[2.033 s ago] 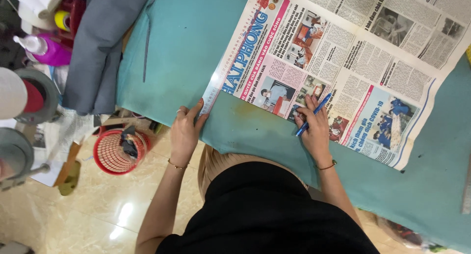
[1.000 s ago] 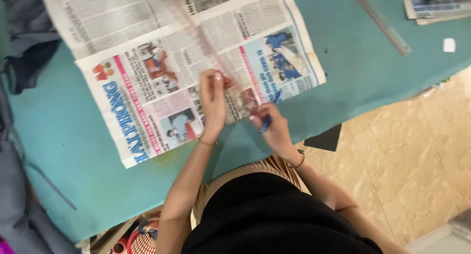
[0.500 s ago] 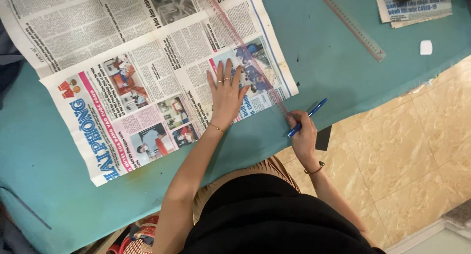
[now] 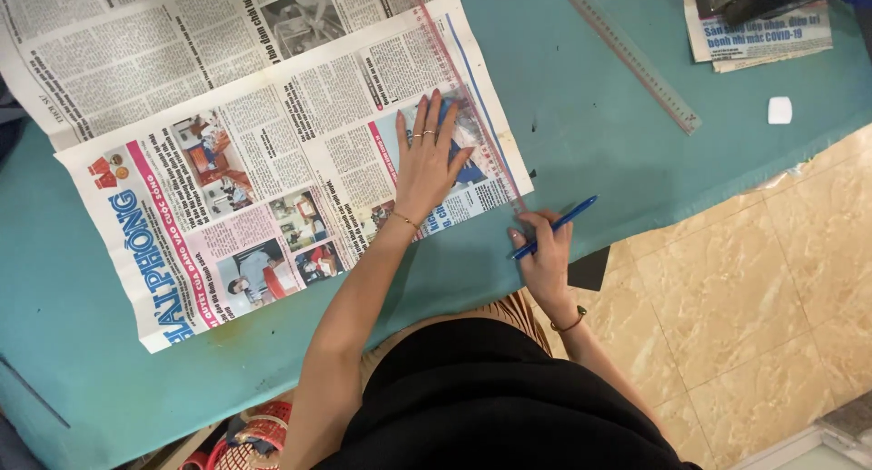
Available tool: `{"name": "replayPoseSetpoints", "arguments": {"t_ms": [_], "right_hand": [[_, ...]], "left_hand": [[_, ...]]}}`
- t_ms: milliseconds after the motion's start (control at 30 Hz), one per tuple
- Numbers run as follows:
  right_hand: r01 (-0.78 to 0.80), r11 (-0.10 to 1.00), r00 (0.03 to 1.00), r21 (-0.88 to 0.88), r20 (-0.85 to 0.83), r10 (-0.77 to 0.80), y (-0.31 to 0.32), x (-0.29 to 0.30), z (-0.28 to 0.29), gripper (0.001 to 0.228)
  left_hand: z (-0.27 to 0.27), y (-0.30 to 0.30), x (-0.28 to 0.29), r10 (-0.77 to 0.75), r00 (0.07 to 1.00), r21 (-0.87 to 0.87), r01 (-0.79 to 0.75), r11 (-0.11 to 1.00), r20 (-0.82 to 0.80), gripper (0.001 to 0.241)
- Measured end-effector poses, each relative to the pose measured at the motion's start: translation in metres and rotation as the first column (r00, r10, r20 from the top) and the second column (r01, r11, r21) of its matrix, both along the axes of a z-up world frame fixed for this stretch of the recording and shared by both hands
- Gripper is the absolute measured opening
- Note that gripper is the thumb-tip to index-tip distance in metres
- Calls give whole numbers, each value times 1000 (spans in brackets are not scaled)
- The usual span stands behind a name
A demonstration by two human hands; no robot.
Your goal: The recorder is using a newspaper, iron, ruler, and pen to create or flatten sewing patterns on a table.
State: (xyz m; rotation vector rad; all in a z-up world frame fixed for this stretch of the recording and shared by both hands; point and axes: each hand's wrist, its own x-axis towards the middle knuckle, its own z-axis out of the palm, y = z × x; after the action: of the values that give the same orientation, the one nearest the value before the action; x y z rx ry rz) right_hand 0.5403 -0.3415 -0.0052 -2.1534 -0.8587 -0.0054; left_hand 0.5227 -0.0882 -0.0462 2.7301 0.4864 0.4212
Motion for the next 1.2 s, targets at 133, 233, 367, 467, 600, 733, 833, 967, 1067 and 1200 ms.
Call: {"name": "replayPoseSetpoints", "arguments": {"t_ms": [133,233,367,467,600,733,833,967,1067,1200], "right_hand": [[-29,1000,1000,-3,-9,29,6,9,-9,30],[-58,998,998,-25,9,58,7,20,-12,30],[33,993,994,-117,108,-21,3,41,-13,22],[41,985,989,-166,145,-17,3,53,-13,20],[102,985,992,-141,-57,-111,9,62,-1,30],[122,968,955,-221,292,-53,27,51,-4,28],[-143,988,988,-62,51,147,50,12,-25,29],[-664,727,703,176,-184,687,105,-57,1,33],[-729,674,677,120,-25,736,115,-63,9,33],[-625,781,781,20,36,624,84,-43,-15,41]], "left_hand": [[9,9,-44,73,997,55,-71,996,-38,68],[14,19,-107,261,964,28,-260,965,-58,68],[16,25,-203,474,873,113,-463,879,-113,65],[21,20,-239,549,818,136,-532,836,-172,65],[22,10,-240,523,837,105,-513,852,-157,69],[21,-3,-226,523,834,118,-509,852,-176,70],[24,-13,-205,440,877,102,-428,898,-195,72],[18,-26,-184,318,925,168,-287,943,-206,66],[21,-26,-181,259,938,168,-223,960,-232,65],[28,-23,-182,226,961,6,-228,974,-162,62]]}}
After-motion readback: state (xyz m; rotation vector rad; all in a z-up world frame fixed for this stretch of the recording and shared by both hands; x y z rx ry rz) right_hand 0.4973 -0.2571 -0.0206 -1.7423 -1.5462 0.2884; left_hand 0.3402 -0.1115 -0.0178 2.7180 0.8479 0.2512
